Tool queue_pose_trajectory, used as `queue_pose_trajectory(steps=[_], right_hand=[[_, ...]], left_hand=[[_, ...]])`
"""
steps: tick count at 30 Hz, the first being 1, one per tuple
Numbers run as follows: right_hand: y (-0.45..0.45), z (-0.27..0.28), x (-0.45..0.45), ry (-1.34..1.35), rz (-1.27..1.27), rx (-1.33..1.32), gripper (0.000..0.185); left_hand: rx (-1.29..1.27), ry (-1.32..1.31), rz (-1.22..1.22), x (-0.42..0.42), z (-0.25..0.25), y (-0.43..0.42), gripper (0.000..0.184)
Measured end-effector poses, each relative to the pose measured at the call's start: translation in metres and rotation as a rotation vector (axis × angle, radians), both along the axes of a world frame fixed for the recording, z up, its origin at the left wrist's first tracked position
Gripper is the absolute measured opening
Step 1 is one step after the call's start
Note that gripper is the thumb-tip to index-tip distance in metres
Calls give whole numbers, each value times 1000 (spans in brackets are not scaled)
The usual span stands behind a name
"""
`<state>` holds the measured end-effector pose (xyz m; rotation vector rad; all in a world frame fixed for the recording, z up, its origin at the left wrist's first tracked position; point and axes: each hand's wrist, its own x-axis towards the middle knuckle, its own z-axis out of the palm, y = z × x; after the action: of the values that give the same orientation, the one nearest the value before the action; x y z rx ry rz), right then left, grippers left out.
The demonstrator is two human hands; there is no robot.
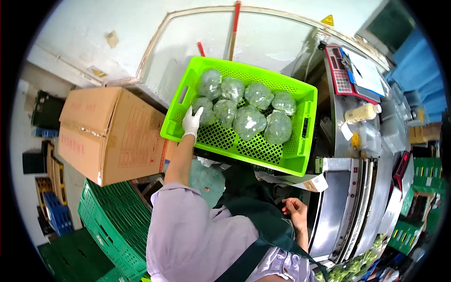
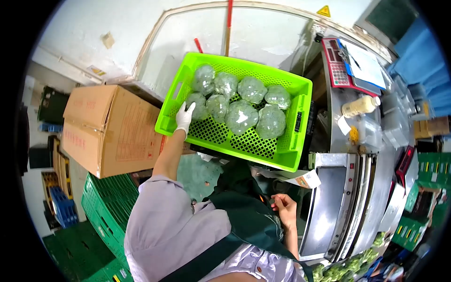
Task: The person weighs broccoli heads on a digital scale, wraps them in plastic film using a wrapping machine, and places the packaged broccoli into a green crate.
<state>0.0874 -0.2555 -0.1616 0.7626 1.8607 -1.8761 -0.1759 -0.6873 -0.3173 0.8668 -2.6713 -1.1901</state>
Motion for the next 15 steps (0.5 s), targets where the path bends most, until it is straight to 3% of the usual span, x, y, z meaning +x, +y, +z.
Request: queue_pose_trajectory(steps=[4, 5, 6, 7, 8, 9, 10, 11, 12, 13, 14, 15], right_hand=[[5, -4, 12, 29, 2, -28, 15], [6, -6, 17, 36, -28, -39, 15], [9, -9, 25, 68, -44, -48, 15], [11, -12, 31, 118, -100, -80, 16], [15, -15, 40, 131, -90, 11, 19], [16, -5, 46, 150, -116, 50, 19], [19, 2, 51, 184, -189, 36, 17], [26, 1, 60, 241, -218, 105, 17], [33, 0, 71, 291, -225, 173, 17], [38, 6, 84, 291, -301, 225, 18], [41, 16, 96, 292, -355, 266, 19], [47, 24, 111, 269, -421, 238, 20]], left_hand=[[-45, -11, 22, 2, 3, 3, 77], [147, 157, -16, 11, 33, 20, 76], [283, 111, -47, 7, 8, 11, 67], [1120, 475, -267, -13, -95, -44, 53], [458, 117, -178, 12, 17, 25, 43], [579, 78, -210, 5, -3, 8, 40], [552, 111, -250, 2, -14, -2, 51], [426, 112, -127, -7, -16, 3, 56], [287, 130, -171, -22, -38, -14, 62], [13, -71, -102, -5, 26, 32, 54], [22, -64, -203, -5, 24, 57, 54], [-331, 120, -204, -10, 19, 58, 34]])
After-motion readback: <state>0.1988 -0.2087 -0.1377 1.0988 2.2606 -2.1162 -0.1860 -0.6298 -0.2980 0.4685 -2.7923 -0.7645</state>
